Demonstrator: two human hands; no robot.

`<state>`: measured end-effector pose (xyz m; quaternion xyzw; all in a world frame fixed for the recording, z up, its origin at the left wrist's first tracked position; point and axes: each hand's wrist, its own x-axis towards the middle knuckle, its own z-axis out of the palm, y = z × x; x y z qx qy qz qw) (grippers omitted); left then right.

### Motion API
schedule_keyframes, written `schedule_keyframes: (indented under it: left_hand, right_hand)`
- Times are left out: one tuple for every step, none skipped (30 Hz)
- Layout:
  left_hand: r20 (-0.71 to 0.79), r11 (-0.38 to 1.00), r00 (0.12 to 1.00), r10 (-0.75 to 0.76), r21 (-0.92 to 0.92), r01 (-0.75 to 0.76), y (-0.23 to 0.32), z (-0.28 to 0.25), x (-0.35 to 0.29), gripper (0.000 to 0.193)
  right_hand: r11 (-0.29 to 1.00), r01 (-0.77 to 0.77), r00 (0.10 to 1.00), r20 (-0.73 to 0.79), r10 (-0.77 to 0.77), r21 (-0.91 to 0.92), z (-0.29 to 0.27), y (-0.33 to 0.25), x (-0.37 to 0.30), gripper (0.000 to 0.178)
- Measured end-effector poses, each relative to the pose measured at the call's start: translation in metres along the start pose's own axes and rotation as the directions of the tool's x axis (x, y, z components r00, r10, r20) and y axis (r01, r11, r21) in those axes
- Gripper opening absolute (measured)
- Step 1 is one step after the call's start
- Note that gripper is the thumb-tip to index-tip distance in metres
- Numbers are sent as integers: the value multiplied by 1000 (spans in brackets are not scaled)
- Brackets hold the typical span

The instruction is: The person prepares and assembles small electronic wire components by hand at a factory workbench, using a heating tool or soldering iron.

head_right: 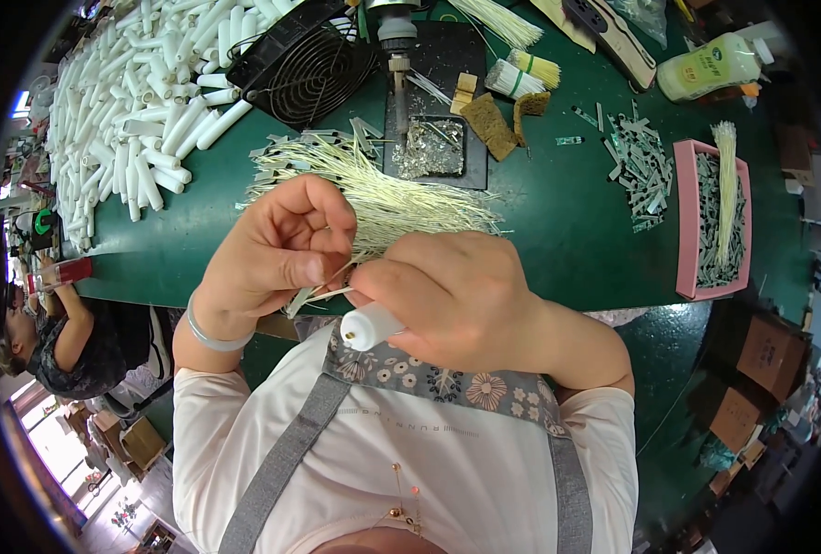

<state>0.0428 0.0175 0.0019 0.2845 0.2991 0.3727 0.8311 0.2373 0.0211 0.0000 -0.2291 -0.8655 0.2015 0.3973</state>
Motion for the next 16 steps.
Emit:
schedule_keyframes:
  left_hand:
    - [-20,1000,1000,9,28,-8,-1,0,0,40]
    - [-42,998,999,19,57,-17,-2,0,-1,39]
    - [-49,998,999,22,57,-19,-1,0,-6,39]
    - [-84,825,960,268,535,-183,2,-3,-15,32]
    - [17,418,878,479,875,-245,4,-7,-23,26]
    - [20,419,879,476,874,-247,6,-8,-34,26]
    - [-10,117,920,392,992,-39,8,-8,-46,27]
    - [-67,-220,944,323,965,144,9,-5,-58,29]
    - [-59,-220,948,314,966,133,10,-8,-67,29]
    - [13,-324,977,215,944,59,6,-12,-79,30]
    - [77,-417,992,105,909,-27,2,-16,-84,31]
    - [71,-416,992,105,909,-21,-3,-19,-85,31]
    - [77,-449,993,93,893,-27,-7,-20,-86,30]
    - [83,-481,993,79,876,-35,-11,-22,-87,29]
    - [84,-526,995,55,849,-43,-14,-26,-85,30]
    - [109,-427,994,15,899,-92,-17,-40,-84,36]
  right_hand:
    - [999,-32,999,-6,32,26,0,-1,0,25]
    - [997,-62,998,-11,63,54,0,-2,-1,23]
    - [996,-59,998,-9,60,60,-2,-1,0,23]
    - [998,-47,999,-12,47,43,-8,2,1,24]
    - [999,-42,999,-19,42,13,-15,5,0,24]
    - [995,-94,993,-78,92,-25,-26,4,1,22]
    - [986,-155,979,-140,145,-59,-38,1,0,19]
    - [970,-244,940,-244,237,0,-50,-6,-5,16]
    - [974,-224,943,-261,207,-35,-66,-9,-7,13]
    - [969,-244,930,-293,221,-44,-72,-11,-10,13]
    - [973,-230,929,-299,219,-3,-77,-9,-12,14]
    - [976,-216,927,-307,217,37,-79,-8,-13,17]
    - [976,-212,928,-304,215,46,-77,-7,-12,17]
    - [976,-215,917,-335,215,38,-75,-5,-13,19]
    - [975,-219,905,-367,214,30,-73,-5,-13,21]
    - [978,-208,924,-330,191,-19,-72,-4,-14,22]
